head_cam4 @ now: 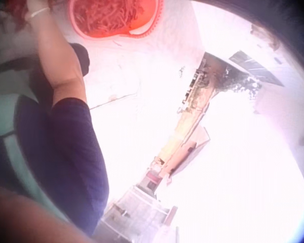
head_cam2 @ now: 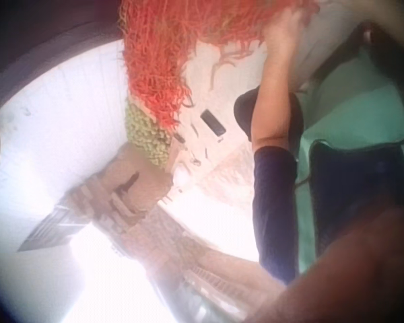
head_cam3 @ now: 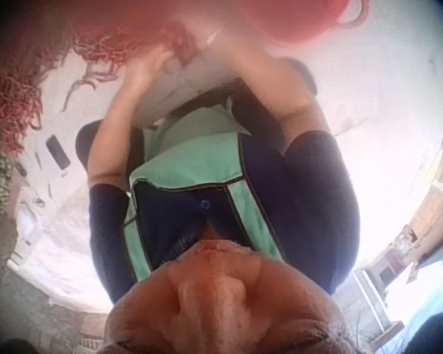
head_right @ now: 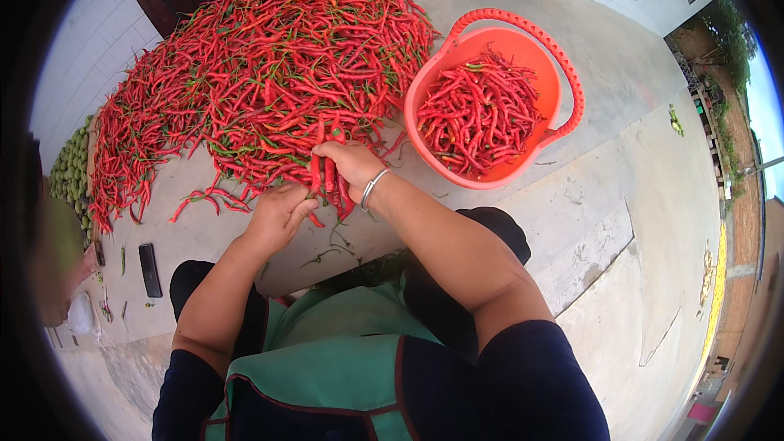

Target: The person picks the stems off red chili peppers by hand and places the peppers into a red bucket.

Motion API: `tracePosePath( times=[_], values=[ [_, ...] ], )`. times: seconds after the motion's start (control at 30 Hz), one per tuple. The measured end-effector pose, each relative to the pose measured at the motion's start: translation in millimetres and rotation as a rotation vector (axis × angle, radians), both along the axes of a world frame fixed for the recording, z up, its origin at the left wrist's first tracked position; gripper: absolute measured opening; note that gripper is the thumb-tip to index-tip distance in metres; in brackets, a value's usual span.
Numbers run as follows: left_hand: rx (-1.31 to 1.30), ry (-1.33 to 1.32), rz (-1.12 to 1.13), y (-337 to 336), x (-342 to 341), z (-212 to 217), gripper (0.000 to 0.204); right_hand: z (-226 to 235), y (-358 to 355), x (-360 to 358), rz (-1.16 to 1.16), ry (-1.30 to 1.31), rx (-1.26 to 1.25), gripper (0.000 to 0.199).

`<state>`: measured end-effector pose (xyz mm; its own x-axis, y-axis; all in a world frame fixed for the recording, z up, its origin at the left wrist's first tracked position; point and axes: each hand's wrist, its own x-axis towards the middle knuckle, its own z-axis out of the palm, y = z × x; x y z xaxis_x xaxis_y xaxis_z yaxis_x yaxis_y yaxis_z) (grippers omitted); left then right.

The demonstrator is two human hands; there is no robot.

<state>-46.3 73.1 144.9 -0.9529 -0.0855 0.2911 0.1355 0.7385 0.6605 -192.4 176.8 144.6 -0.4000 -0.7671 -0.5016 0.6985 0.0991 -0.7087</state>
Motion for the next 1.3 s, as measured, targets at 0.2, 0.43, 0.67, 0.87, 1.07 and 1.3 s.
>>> tracePosePath(
  times=[0.2,0.43,0.67,0.87,1.07,1.3],
  values=[
    [-0.253,0.225,-0.108,14,-22,-1,0.016,2,42,-16,-0.089,0.012,-0.012,0.014],
    [-0.168,-0.141,-0.142,16,5,-60,0.020,21,80,-130,-0.748,0.027,-0.212,0.031],
    [-0.368,-0.644,0.301,-44,1,-108,0.033,24,65,-106,-0.338,0.278,-0.035,0.053],
    [-0.436,-0.641,0.254,-58,2,-156,0.037,29,39,-49,-0.014,0.570,0.062,0.043],
    [-0.439,-0.854,0.328,-48,-4,-148,0.041,16,44,-35,0.188,0.789,0.035,0.037],
    [-0.512,-0.930,0.191,-45,16,-138,0.043,17,49,-25,0.317,0.934,0.142,0.028]
  ],
)
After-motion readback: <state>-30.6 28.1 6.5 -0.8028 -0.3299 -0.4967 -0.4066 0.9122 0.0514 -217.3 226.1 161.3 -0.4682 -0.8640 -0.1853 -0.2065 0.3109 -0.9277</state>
